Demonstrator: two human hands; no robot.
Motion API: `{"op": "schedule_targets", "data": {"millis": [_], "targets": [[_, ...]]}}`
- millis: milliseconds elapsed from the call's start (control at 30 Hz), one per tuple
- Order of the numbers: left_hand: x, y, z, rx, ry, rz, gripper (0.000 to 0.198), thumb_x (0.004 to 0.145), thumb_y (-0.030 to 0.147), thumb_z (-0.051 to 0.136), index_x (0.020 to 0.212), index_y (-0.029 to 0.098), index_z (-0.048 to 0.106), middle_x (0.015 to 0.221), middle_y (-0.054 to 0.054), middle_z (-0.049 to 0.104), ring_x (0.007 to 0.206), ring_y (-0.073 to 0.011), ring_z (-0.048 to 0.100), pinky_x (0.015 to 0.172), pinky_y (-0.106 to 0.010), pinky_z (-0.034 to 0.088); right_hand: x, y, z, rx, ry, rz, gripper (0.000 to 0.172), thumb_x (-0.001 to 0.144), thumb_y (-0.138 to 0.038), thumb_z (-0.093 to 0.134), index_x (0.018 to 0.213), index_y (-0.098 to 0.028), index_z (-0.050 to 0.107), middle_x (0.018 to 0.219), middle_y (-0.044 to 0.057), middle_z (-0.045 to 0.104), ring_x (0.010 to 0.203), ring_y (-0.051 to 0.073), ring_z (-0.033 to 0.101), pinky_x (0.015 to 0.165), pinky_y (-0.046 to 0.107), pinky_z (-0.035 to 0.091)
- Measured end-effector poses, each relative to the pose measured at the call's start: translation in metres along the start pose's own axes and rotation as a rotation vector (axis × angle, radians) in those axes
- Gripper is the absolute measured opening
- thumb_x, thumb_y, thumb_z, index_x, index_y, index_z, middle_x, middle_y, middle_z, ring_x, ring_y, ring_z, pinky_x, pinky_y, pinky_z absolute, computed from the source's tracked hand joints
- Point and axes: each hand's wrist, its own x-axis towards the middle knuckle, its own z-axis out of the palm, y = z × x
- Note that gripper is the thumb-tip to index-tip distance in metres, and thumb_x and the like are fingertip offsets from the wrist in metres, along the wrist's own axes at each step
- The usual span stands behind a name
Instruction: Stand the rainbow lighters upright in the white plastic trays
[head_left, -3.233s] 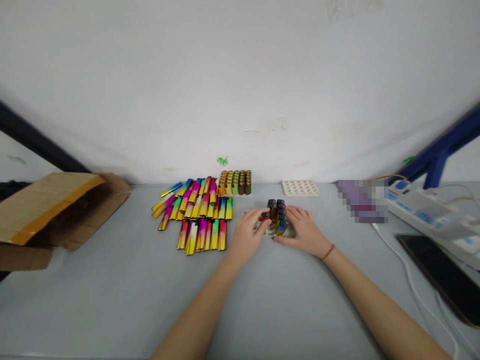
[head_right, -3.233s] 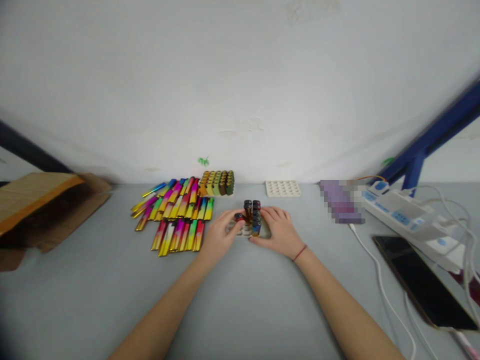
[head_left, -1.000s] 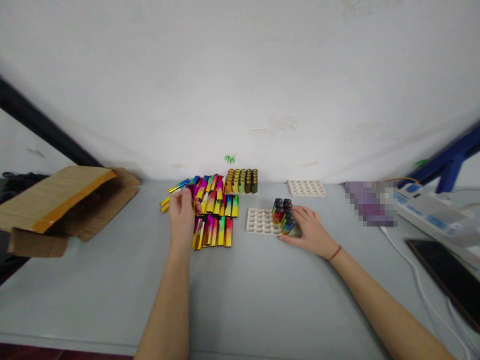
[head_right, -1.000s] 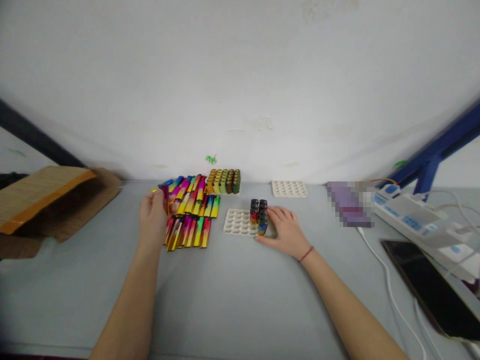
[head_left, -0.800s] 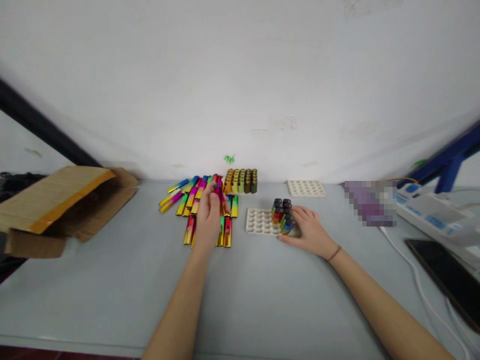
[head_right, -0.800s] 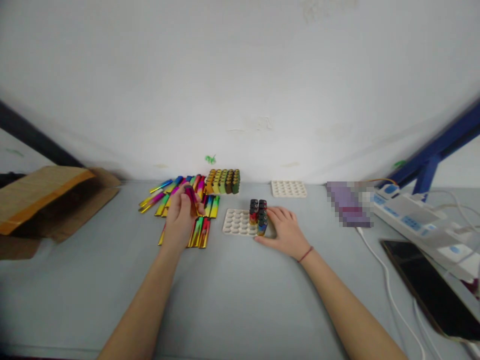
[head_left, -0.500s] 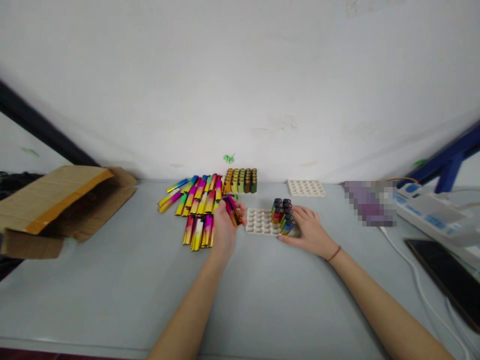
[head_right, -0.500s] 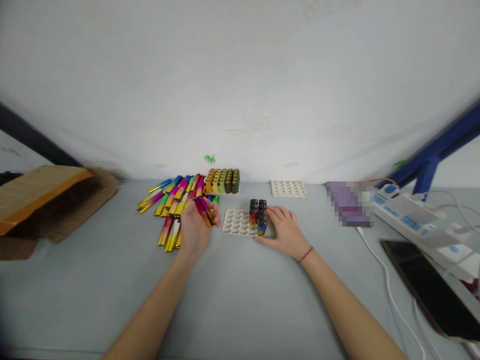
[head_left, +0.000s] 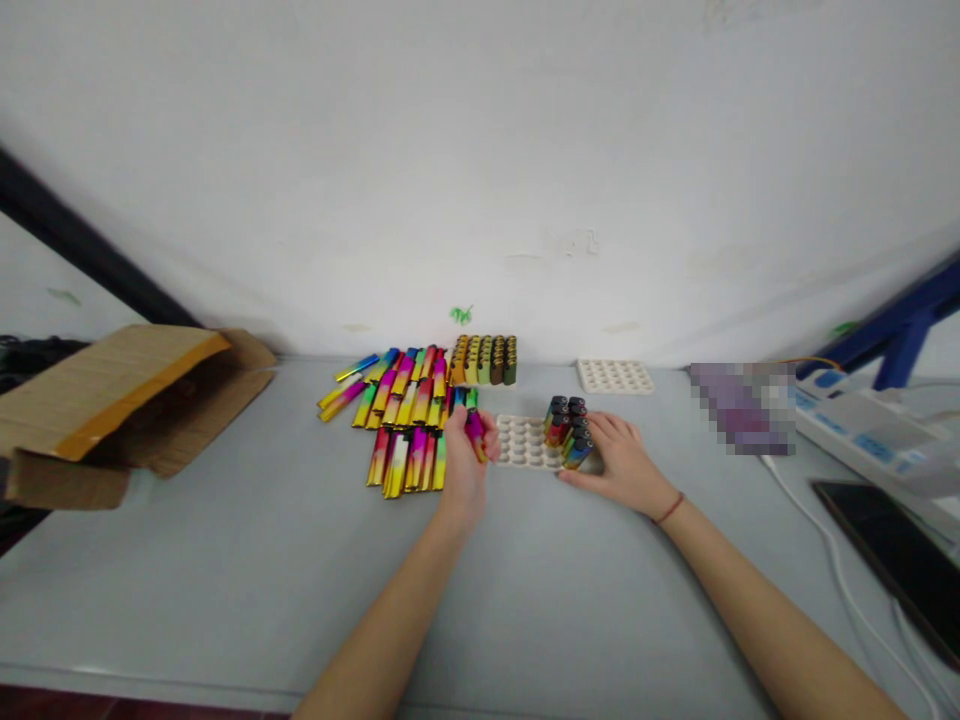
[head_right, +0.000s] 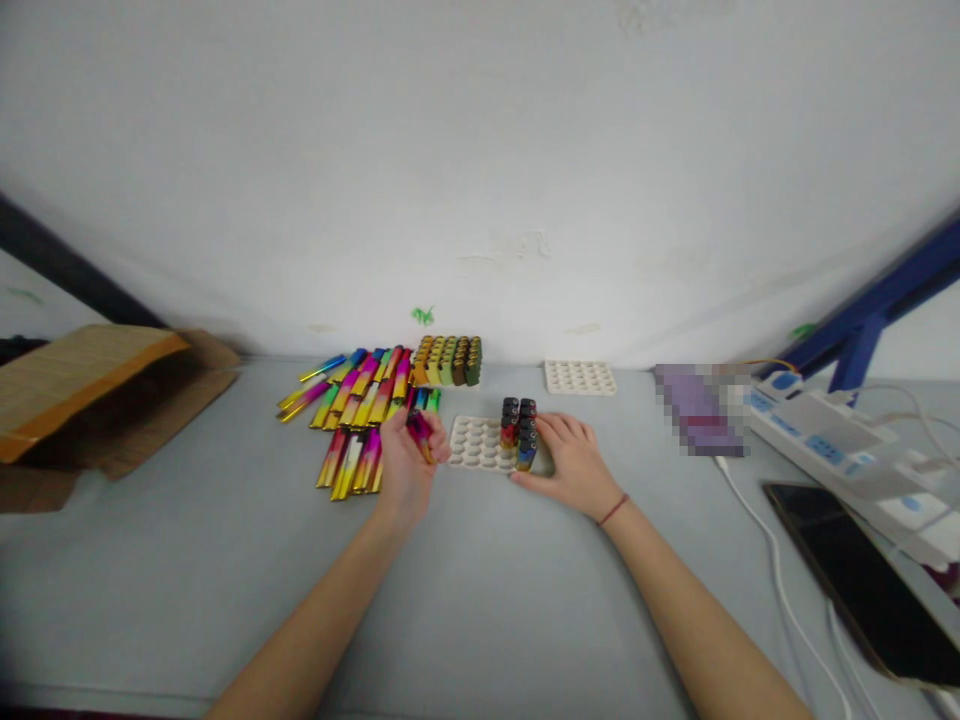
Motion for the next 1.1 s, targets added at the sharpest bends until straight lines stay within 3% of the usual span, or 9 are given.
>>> {"op": "schedule_targets", "data": {"millis": [400, 867, 1100], "targets": [[-0.0008, -0.007, 0.0016, 0.066, -0.021, -0.114, 0.036, 0.076, 0.037, 0.033, 0.044, 0.021, 0.037, 0.041, 0.006, 0.024, 0.035, -0.0057, 0.02, 0.036, -0.018, 0.018, 0.0003, 0.0007, 0.001, -0.004, 0.008, -0.008, 0.07, 0.08, -0.064, 0.066, 0.129, -0.015, 0.056, 0.126, 0.019, 0.063, 0.117, 0.036, 0.054, 0.097, 0.051, 0.042], [0.0007, -0.0095, 0.0006, 0.008, 0.038, -0.138, 0.041, 0.079, 0.044, 0.038, 0.046, 0.021, 0.037, 0.043, 0.008, 0.023, 0.035, -0.0048, 0.017, 0.034, -0.017, 0.016, 0.0009, -0.0011, 0.0, 0.008, -0.001, 0.007, 0.071, 0.079, -0.063, 0.067, 0.129, -0.015, 0.056, 0.127, 0.018, 0.062, 0.118, 0.036, 0.054, 0.097, 0.049, 0.041], [0.0002, -0.0076, -0.0003, 0.04, 0.005, -0.16, 0.038, 0.078, 0.037, 0.034, 0.045, 0.02, 0.038, 0.042, 0.007, 0.024, 0.034, -0.0049, 0.018, 0.034, -0.017, 0.017, 0.0009, -0.0009, 0.0, 0.01, 0.003, 0.001, 0.069, 0.079, -0.063, 0.067, 0.129, -0.017, 0.056, 0.128, 0.018, 0.062, 0.119, 0.036, 0.053, 0.097, 0.05, 0.041]]}}
